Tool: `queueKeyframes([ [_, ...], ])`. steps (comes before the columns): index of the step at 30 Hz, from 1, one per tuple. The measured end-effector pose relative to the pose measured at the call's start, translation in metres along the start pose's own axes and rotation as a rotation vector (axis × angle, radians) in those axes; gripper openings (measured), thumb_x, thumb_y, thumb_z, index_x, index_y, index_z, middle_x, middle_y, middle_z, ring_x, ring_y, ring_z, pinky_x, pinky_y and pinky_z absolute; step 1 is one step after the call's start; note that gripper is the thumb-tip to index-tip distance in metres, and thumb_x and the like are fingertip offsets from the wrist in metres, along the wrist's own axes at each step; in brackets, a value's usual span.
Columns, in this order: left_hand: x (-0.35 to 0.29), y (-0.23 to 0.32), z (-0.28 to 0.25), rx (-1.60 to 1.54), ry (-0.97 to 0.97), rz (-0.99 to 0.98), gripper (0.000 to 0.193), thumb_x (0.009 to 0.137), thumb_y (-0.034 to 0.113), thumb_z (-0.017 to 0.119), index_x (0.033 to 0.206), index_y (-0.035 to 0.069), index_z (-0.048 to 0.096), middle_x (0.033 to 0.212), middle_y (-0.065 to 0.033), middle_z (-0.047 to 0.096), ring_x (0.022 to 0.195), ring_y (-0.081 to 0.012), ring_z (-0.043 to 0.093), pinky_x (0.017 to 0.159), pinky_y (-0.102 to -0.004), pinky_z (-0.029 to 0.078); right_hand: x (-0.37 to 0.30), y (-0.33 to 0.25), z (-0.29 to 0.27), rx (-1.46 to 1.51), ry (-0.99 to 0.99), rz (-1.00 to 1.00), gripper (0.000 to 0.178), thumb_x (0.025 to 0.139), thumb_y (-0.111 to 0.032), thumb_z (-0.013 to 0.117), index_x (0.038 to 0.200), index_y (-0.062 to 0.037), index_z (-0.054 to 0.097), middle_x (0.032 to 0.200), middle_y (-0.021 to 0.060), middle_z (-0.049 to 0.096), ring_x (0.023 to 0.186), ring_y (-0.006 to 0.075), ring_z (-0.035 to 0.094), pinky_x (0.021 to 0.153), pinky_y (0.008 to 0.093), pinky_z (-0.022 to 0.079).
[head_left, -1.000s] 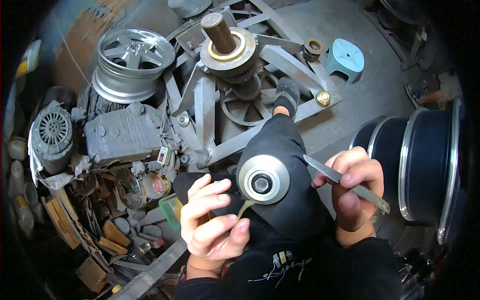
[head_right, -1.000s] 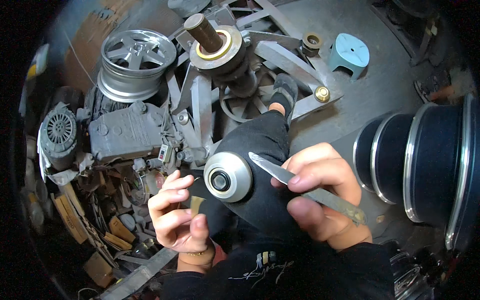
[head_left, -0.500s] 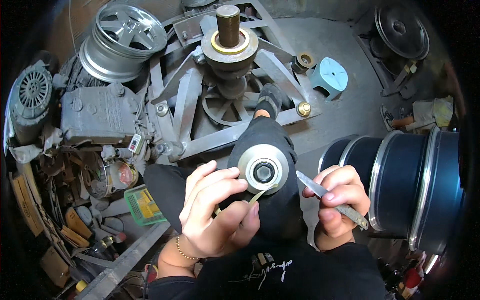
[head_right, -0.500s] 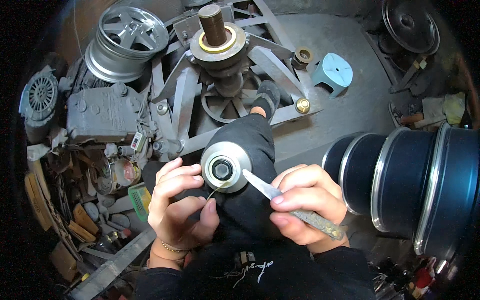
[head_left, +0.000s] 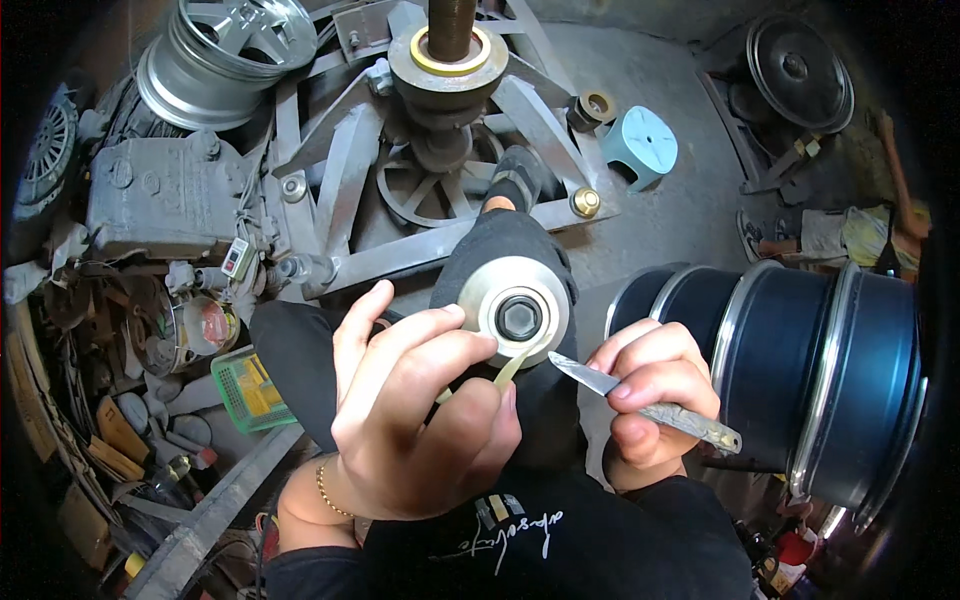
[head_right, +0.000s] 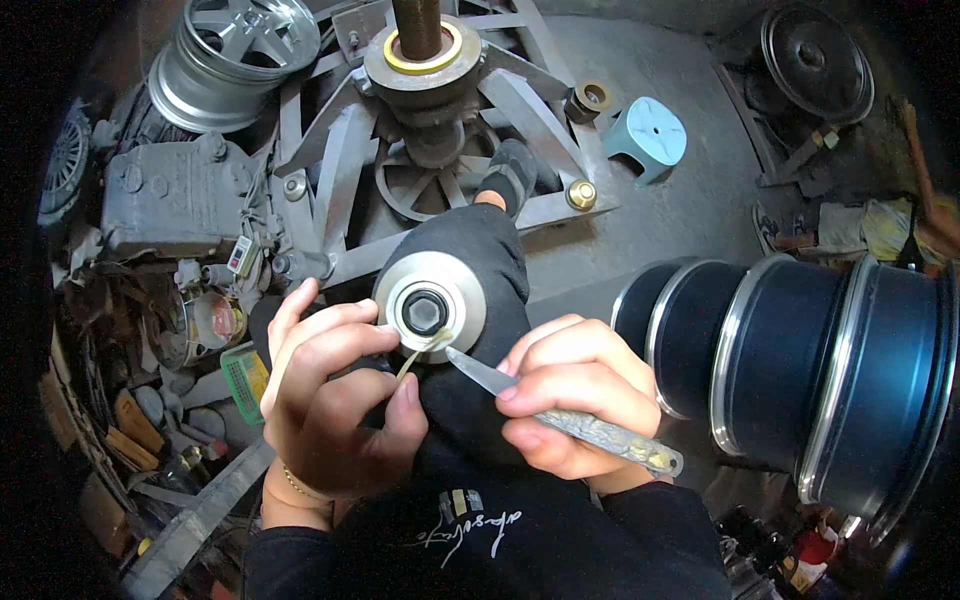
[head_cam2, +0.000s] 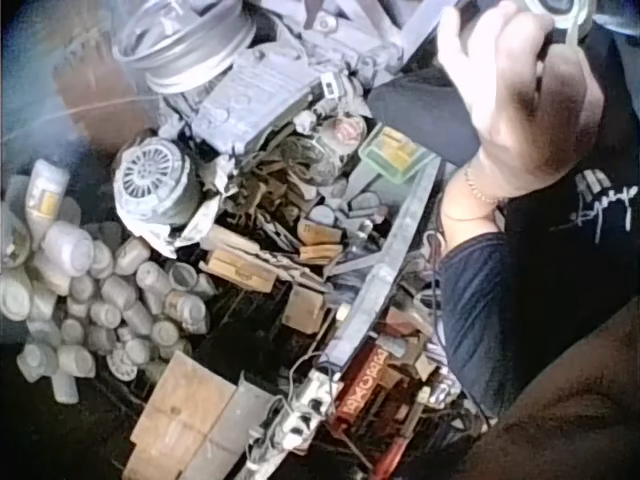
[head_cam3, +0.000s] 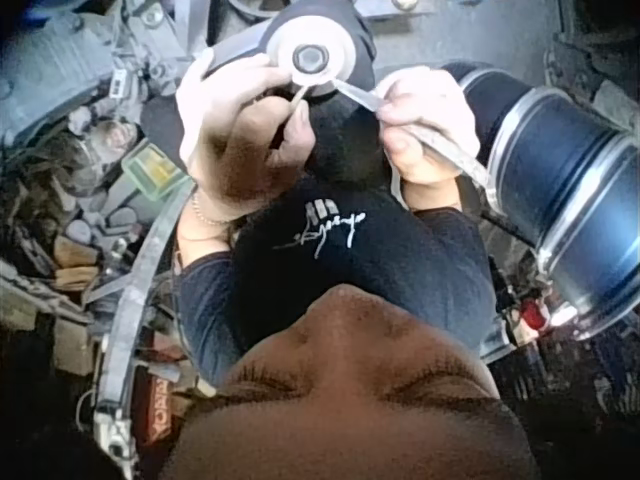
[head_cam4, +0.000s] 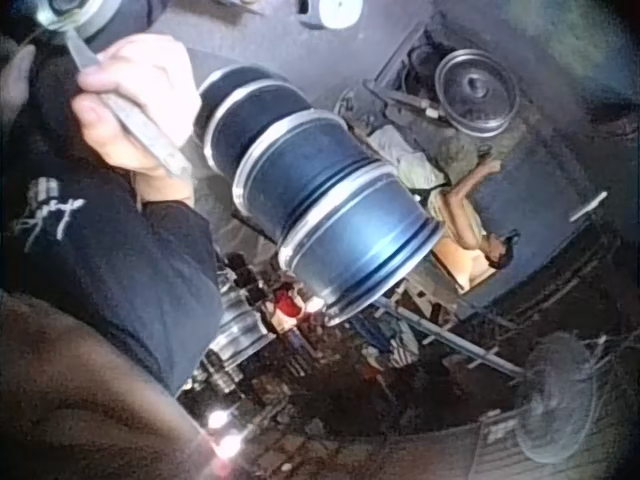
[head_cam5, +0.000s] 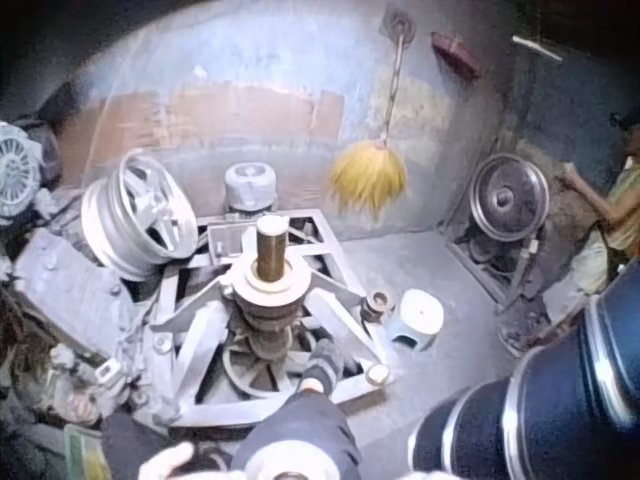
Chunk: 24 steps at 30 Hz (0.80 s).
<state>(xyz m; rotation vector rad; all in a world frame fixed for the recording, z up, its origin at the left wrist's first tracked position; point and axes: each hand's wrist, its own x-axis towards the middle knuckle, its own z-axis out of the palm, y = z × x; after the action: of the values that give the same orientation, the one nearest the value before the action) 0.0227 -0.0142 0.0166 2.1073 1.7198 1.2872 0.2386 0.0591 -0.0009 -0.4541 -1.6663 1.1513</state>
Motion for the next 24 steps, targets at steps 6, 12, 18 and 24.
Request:
queueKeyframes([
  [6,-0.0008,0.0008,0.0031,0.022,0.017,0.012,0.023,0.072,0.007,0.082,0.085,0.012,0.063,0.107,-0.0060,0.071,0.098,-0.0324,0.073,0.104,-0.0644,0.048,0.0006,0.0019,-0.0006,-0.049,-0.015,0.039,0.020,0.085,-0.007,0.084,0.101,0.0009,0.075,0.095,0.0118,0.068,0.087,0.0270,0.072,0.079,0.0367,0.059],
  [12,-0.0002,0.0025,0.0033,0.042,0.002,-0.006,0.022,0.072,0.006,0.081,0.083,0.012,0.062,0.106,-0.0058,0.071,0.098,-0.0322,0.073,0.104,-0.0642,0.048,0.0014,0.0054,-0.0013,-0.067,-0.013,0.029,0.020,0.085,-0.006,0.084,0.102,0.0012,0.076,0.095,0.0127,0.068,0.087,0.0273,0.072,0.079,0.0368,0.059],
  [18,0.0003,0.0027,0.0028,0.040,-0.002,-0.013,0.022,0.071,0.006,0.081,0.082,0.012,0.062,0.107,-0.0059,0.071,0.099,-0.0321,0.072,0.105,-0.0644,0.047,0.0024,0.0048,0.0003,-0.079,-0.009,0.034,0.020,0.084,-0.005,0.083,0.101,0.0014,0.076,0.095,0.0130,0.068,0.087,0.0273,0.072,0.079,0.0367,0.059],
  [24,0.0000,0.0020,0.0023,0.024,-0.011,-0.016,0.022,0.073,0.007,0.081,0.084,0.012,0.063,0.108,-0.0055,0.070,0.100,-0.0322,0.072,0.106,-0.0645,0.047,0.0034,0.0037,0.0006,-0.083,0.002,0.045,0.020,0.083,-0.006,0.084,0.100,0.0011,0.076,0.094,0.0130,0.068,0.087,0.0272,0.072,0.079,0.0364,0.059],
])
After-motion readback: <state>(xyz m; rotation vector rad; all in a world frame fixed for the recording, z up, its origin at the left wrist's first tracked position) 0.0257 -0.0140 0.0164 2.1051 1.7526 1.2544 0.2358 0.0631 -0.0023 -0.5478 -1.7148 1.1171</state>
